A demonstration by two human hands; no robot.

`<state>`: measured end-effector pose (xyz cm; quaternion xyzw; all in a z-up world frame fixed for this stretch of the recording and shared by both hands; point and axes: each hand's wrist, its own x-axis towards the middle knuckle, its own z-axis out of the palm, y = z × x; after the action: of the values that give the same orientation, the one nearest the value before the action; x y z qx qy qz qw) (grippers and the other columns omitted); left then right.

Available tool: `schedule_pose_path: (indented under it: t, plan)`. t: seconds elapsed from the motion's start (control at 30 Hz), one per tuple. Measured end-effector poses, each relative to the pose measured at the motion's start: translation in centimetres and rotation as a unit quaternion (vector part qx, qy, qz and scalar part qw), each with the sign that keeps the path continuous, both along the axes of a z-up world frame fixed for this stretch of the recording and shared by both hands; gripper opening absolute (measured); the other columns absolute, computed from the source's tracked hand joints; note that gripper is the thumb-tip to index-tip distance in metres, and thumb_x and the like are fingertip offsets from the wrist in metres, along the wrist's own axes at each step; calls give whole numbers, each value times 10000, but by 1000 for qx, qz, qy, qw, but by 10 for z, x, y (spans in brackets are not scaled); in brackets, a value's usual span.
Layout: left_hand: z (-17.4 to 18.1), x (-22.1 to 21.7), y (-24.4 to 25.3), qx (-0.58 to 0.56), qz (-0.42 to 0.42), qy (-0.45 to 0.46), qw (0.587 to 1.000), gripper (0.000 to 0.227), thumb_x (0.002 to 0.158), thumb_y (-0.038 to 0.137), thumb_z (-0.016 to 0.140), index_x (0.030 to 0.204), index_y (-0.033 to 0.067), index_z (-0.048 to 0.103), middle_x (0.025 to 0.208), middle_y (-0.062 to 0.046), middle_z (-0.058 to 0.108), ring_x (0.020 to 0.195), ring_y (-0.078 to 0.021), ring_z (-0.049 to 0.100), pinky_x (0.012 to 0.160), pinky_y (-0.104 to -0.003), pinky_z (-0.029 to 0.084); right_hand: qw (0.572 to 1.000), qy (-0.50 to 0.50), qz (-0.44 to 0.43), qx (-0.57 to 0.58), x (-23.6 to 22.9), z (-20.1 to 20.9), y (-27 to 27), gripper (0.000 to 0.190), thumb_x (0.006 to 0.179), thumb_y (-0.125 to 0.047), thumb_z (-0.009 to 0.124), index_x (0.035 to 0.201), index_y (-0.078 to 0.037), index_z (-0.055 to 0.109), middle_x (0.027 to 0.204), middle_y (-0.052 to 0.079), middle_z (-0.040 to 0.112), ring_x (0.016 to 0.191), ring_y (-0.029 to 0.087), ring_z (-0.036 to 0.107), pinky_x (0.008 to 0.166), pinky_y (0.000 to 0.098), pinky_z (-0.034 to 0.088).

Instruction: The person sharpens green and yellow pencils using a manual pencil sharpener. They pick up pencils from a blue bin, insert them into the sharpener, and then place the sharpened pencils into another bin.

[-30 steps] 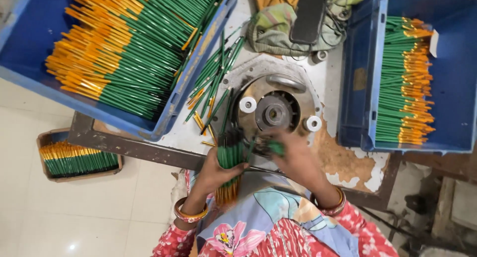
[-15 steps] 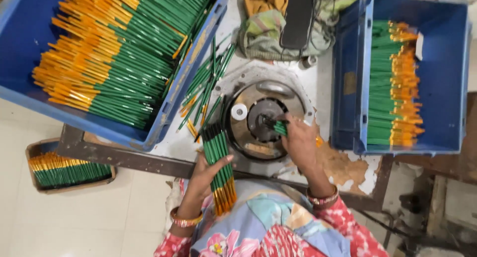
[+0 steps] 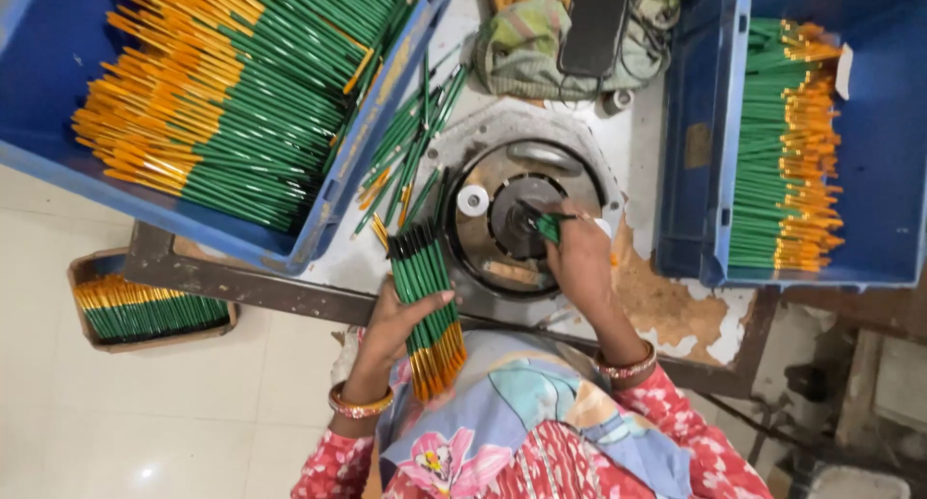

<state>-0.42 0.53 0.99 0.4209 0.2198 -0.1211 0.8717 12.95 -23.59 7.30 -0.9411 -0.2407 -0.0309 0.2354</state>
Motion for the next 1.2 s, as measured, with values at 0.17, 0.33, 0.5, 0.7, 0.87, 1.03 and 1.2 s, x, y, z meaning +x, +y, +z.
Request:
schedule_pose_path:
  t: [0.17, 0.33, 0.5, 0.7, 0.87, 1.03, 1.2]
  plan:
    - [24, 0, -1, 67, -52, -35, 996, 329, 788, 52, 819, 1075, -15, 672, 954, -107, 776, 849, -192, 778, 795, -345, 645, 998, 38, -19, 35, -13, -4, -2, 322, 834, 31, 674, 1142, -56, 637, 975, 194, 675, 880, 415, 666, 748, 481, 515]
    - [44, -4, -6, 163, -119, -77, 976, 252, 810, 59, 849, 1008, -7, 708, 912, -95, 774, 815, -137, 726, 769, -316, 612, 930, 88, -136, 330, -46, 37, 11, 164, 1025, -64, 614, 1168, -66, 536, 1082, 148, 674, 944, 359, 680, 851, 426, 564]
    - [41, 17, -4, 210, -130, -189, 950, 318, 745, 32, 794, 1052, 26, 714, 918, -44, 781, 845, -110, 735, 803, -292, 596, 976, 177, 122, -44, -35, 44, -6, 252, 862, -263, 864, 952, -86, 707, 869, 138, 733, 813, 311, 716, 680, 406, 542]
    - [-1, 0, -5, 15, 25, 65, 997, 282, 817, 67, 804, 1077, 31, 702, 920, -104, 751, 801, -205, 733, 710, -366, 620, 976, 61, -184, 99, -22, 80, -42, 150, 968, -112, 731, 1081, -32, 672, 846, 175, 706, 726, 327, 685, 655, 377, 507]
    - [-39, -12, -15, -56, 72, 61, 994, 359, 814, 32, 799, 1134, 45, 638, 982, -88, 727, 840, -201, 742, 709, -355, 628, 998, 18, -61, 14, -11, 20, -24, 336, 862, -9, 755, 1169, -19, 621, 934, 208, 696, 837, 380, 686, 727, 433, 525]
    - [-30, 11, -18, -44, 92, 46, 994, 327, 826, 13, 807, 1111, 25, 647, 972, -75, 709, 814, -194, 725, 704, -350, 630, 999, 28, -3, -19, -1, -3, -23, 532, 764, 30, 724, 1269, -42, 576, 872, 185, 662, 837, 394, 663, 755, 485, 511]
    - [-18, 14, -15, -22, 60, 32, 997, 270, 844, 58, 805, 1075, 6, 673, 913, -88, 724, 765, -201, 721, 644, -342, 608, 999, -23, 1, -40, -4, -7, -21, 464, 763, 18, 735, 1204, -44, 604, 911, 190, 684, 856, 413, 668, 788, 524, 503]
